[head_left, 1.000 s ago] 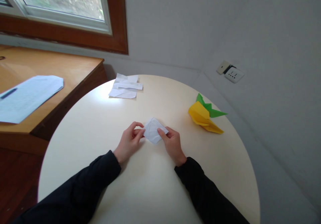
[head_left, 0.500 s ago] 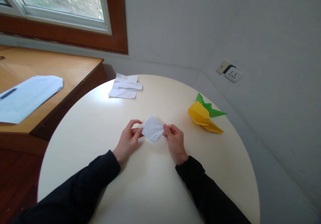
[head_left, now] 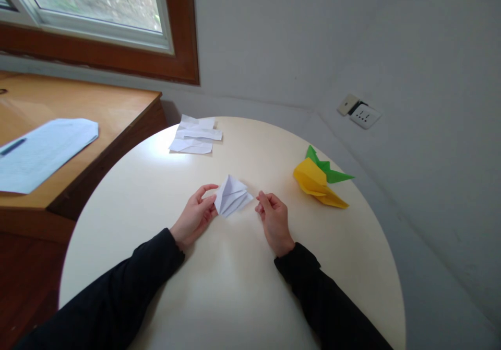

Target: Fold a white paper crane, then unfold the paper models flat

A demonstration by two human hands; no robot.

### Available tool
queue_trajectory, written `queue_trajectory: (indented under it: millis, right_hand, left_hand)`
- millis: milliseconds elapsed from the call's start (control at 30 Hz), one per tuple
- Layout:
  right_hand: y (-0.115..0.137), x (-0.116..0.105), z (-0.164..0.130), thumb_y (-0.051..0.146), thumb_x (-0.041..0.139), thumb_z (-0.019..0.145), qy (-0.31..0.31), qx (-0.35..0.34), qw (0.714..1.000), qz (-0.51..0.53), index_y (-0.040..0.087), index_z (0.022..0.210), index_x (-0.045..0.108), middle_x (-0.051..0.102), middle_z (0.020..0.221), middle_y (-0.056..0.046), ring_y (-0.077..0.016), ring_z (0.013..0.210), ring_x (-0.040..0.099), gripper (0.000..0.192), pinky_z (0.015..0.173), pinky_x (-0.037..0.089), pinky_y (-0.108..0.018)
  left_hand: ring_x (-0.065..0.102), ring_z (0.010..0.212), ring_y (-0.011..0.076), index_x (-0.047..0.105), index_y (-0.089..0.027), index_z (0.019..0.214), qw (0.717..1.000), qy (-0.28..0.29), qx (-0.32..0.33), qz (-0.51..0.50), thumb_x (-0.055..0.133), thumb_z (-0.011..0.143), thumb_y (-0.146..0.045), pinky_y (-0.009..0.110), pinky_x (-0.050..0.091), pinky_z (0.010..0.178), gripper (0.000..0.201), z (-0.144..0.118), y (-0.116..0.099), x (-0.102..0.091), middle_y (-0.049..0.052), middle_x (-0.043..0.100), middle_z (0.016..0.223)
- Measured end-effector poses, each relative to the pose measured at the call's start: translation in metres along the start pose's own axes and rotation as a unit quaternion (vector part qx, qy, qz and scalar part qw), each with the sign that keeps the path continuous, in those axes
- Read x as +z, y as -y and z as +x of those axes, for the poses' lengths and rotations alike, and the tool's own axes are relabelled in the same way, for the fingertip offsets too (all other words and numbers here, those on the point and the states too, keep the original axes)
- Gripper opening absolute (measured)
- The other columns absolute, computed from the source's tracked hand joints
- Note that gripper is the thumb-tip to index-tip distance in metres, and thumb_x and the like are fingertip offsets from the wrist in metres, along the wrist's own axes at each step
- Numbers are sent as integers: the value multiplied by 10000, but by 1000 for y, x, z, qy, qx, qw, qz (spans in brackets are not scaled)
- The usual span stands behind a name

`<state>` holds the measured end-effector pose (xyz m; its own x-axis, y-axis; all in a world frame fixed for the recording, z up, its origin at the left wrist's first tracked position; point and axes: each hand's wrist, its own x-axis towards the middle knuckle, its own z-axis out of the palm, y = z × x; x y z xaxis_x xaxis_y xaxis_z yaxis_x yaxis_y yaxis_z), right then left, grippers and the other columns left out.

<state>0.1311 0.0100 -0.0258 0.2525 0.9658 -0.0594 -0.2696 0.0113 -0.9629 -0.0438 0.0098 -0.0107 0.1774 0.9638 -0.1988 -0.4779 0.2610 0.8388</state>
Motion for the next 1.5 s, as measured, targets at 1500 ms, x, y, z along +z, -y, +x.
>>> queue_trajectory:
  millis: [1500]
  right_hand:
    - [4, 2, -11, 277, 697, 677, 249, 11, 965, -88, 211, 973, 537, 589, 694, 35, -106, 646, 574, 343, 620, 459, -251]
  left_hand:
    - [549, 618, 92, 538, -171, 870, 995, 66, -20, 78, 755, 618, -258, 187, 401, 556, 343, -5, 2, 5, -23, 595, 698]
